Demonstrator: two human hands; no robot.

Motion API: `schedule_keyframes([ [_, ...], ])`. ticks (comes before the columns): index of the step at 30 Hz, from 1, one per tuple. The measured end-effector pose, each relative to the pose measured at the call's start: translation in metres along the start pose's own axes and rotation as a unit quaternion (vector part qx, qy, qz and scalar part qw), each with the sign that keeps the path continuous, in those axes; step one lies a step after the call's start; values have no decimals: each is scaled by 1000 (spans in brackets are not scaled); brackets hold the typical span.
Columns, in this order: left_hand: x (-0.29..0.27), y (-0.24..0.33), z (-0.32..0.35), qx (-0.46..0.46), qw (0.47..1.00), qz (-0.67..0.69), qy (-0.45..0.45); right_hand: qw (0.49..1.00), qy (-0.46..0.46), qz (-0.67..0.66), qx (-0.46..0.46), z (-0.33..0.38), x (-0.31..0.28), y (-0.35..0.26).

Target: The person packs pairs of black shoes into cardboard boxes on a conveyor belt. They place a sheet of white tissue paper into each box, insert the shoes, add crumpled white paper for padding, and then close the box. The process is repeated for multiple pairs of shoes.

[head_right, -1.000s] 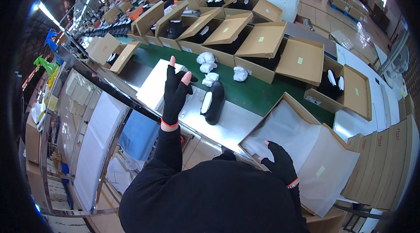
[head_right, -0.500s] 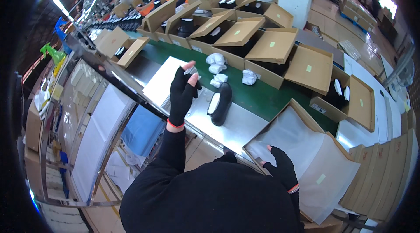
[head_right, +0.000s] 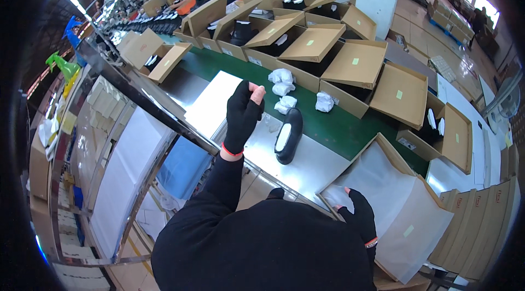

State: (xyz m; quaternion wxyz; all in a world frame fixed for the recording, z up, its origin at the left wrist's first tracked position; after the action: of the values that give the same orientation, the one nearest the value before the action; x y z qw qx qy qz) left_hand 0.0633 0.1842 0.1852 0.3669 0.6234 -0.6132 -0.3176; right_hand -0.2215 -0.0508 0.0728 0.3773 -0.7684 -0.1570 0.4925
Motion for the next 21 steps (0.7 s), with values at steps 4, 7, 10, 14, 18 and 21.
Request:
schedule_keyframes([
  [4,-23,-8,-28,-25,999,-23,-17,1000,-8,-19,-8,-24,29,-19],
  [7,-47,-26,-44,-34,998,-36,-29,999,-16,-13,-32,-48,51,-47],
  [10,-70,-41,-56,-43,998,-43,-8,999,-19,-15,-34,-57,68,-68],
  [14,-79,-32,-77,19,998,-55,-29,998,-29,-22,-46,-62,90,-80],
  [18,-78,-6,-87,21,999,-2,-27,999,-28,-7,-22,-65,100,-97],
  [21,-87,-4,-94,61,997,2,-38,1000,-26,-1,-9,-67,113,-107],
])
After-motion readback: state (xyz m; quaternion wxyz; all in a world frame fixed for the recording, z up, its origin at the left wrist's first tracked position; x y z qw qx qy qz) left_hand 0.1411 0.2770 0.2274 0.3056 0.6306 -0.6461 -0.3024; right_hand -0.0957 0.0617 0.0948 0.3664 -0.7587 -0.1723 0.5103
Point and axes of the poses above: each hand's wrist, its own z-axis away from the middle knuckle, its own x-axis out of the palm, y = z × x, the point moved 2 cm from there along -z, towards the middle knuckle, and after that the axes turned 14 degrees about y, right-handed, at the moved point
